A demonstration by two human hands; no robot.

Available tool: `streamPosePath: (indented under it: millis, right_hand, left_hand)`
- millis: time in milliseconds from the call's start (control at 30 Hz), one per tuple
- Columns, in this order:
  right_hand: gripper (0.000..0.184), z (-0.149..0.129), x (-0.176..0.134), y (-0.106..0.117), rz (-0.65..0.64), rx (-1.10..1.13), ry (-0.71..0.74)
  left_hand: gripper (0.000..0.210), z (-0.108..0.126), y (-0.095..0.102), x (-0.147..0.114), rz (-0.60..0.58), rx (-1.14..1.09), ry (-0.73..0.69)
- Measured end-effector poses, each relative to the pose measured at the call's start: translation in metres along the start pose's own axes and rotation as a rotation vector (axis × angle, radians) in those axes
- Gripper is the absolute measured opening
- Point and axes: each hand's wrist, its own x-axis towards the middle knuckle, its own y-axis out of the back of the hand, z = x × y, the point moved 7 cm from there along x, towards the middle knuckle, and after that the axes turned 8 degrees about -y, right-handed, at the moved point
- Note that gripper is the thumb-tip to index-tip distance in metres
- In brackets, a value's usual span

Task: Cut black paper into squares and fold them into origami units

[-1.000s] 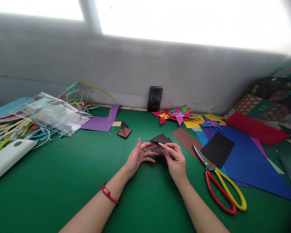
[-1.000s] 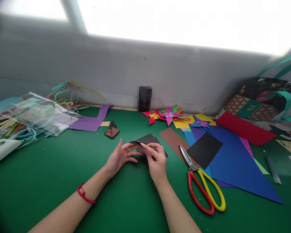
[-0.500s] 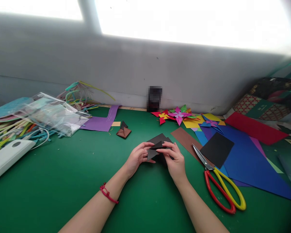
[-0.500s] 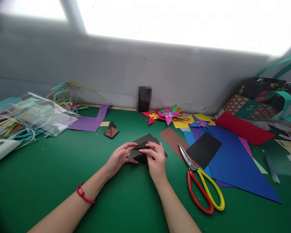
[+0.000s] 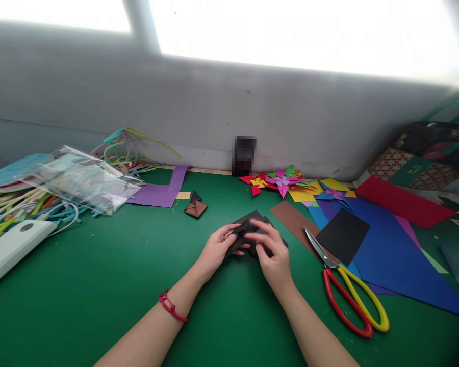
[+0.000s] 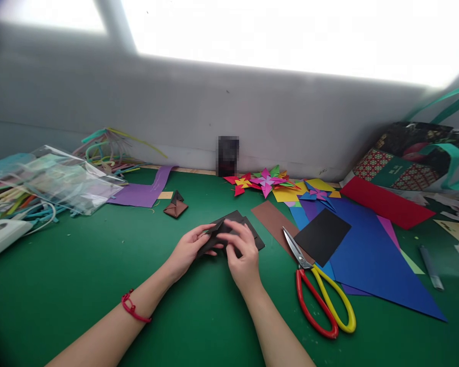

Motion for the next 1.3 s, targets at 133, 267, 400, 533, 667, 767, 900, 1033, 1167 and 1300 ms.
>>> streamPosePath:
  millis: [133,267,400,533,667,767,900,1033,1167,1300]
  right_hand:
    - [0.032,0.027,0.004,0.011,0.16,0.352,-0.314]
    - [0.024,0.05,0.002,-0.013,-0.06,0.605,-0.568]
    - [0.023,0.044,-0.002,-0.023,-0.198,0.487,-0.528]
    - [0.03,0.038,-0.005,-0.025,-0.234,0.403,-0.491]
    - [0.029,0.042,-0.006,-0.026,-0.258,0.369,-0.515]
    - [0.03,0.043,-0.007,-0.027,-0.275,0.352,-0.53]
    - [0.028,0.04,-0.007,-0.027,-0.281,0.352,-0.534]
    - [0.019,0.034,-0.005,-0.024,-0.265,0.418,-0.521]
    - [0.019,0.033,-0.004,-0.024,-0.28,0.506,-0.535]
    - [0.02,0.038,-0.006,-0.029,-0.306,0.606,-0.593]
  left_hand:
    - [0.037,-0.001,0.002,0.002,0.032,0.009,-0.015]
    - [0.032,-0.001,0.0,0.002,0.015,0.079,-0.014]
    - [0.026,0.002,-0.008,-0.001,-0.066,0.202,-0.04]
    - [0.032,0.004,-0.01,-0.001,-0.084,0.238,-0.071]
    - [0.041,0.008,-0.002,0.001,-0.009,0.228,-0.116]
    - [0.03,0.012,0.001,0.001,0.03,0.252,-0.139]
    - [0.029,0.007,0.004,-0.001,0.073,0.181,-0.042]
    - [0.03,0.005,0.004,-0.003,0.101,-0.001,0.017]
    - [0.027,0.008,0.005,-0.003,0.105,-0.1,0.034]
    - [0.027,0.007,0.009,-0.003,0.114,-0.118,0.039]
